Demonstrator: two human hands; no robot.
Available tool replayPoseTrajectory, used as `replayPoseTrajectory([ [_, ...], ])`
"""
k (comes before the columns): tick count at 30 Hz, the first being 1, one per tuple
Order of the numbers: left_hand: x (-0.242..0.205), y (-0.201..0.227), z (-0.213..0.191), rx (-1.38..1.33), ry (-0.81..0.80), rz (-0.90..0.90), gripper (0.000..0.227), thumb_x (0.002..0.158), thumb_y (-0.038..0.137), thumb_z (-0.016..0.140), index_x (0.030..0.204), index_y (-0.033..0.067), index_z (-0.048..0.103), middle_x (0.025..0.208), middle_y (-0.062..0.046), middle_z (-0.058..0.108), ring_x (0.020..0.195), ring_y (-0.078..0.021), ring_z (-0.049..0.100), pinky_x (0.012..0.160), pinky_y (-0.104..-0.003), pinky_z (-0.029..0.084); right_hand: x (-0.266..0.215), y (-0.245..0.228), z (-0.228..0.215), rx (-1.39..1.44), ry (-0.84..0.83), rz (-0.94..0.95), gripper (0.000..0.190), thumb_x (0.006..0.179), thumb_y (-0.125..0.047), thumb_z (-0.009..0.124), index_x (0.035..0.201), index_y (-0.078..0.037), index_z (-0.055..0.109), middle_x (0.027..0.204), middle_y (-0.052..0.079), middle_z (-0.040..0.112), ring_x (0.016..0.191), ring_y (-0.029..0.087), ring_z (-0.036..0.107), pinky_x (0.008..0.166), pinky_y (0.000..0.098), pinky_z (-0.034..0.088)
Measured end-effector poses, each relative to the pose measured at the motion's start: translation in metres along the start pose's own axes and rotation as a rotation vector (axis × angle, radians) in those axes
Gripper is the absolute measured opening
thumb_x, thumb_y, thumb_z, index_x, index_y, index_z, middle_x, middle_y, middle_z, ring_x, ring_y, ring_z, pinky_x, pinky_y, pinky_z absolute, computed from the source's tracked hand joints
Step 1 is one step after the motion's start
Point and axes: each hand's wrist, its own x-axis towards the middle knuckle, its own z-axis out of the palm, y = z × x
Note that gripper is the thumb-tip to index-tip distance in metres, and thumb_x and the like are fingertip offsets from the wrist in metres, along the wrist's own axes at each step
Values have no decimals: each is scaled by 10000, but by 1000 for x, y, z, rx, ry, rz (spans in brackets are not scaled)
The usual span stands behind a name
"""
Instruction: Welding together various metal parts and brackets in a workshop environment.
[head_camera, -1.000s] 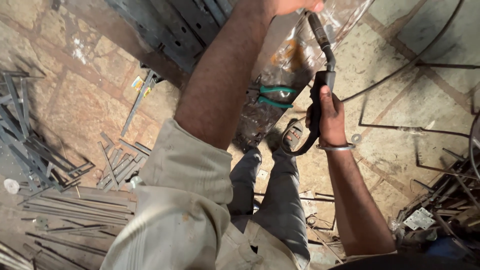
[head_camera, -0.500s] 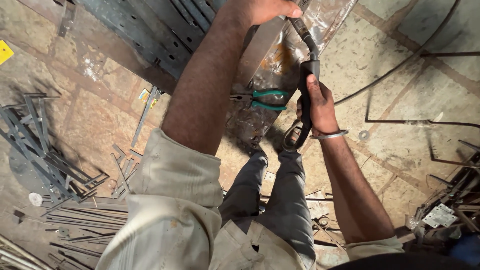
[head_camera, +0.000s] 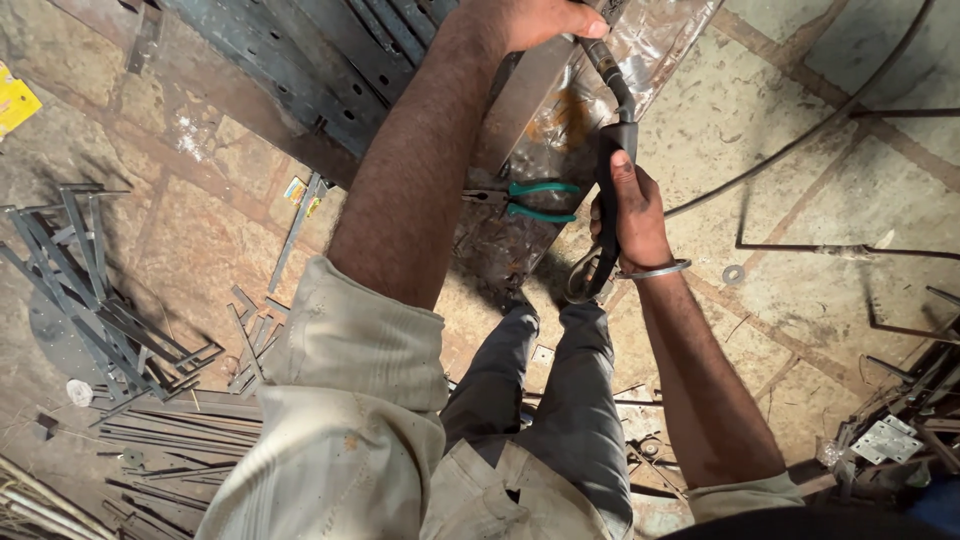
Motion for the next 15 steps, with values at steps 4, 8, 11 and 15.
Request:
replayPoseTrajectory([
  [4, -9, 12, -8, -46, 9, -45, 461, 774, 603, 815, 1090, 268, 800, 1050, -69, 770, 974, -235, 743, 824, -454, 586, -2, -5, 0, 1, 0, 1, 601, 998, -638, 544, 1038, -40, 586, 648, 40, 571, 504, 122, 556, 454, 282, 459],
  [8, 7, -4, -3, 17, -5, 126, 453, 841, 531, 818, 1118, 175, 772, 1003, -79, 780, 930, -227, 762, 835, -422, 606, -1, -6, -4, 17, -11, 28, 572, 995, -631, 553, 1028, -60, 583, 642, 35, 569, 491, 123, 546, 441, 280, 437],
  [11, -6, 8, -9, -187, -8, -26, 407, 767, 491, 868, 1044, 199, 809, 964, -10, 798, 912, -180, 751, 798, -406, 564, -2, -9, -5, 9, -8, 47, 570, 997, -630, 554, 1014, -61, 582, 636, 35, 569, 484, 125, 544, 436, 279, 428],
  [15, -4, 11, -15, -113, -2, 33, 382, 777, 459, 851, 1023, 176, 780, 920, -22, 780, 861, -187, 748, 761, -400, 580, -1, -9, -6, 7, -15, 50, 579, 986, -640, 555, 1011, -62, 582, 629, 32, 563, 473, 125, 538, 429, 279, 424],
])
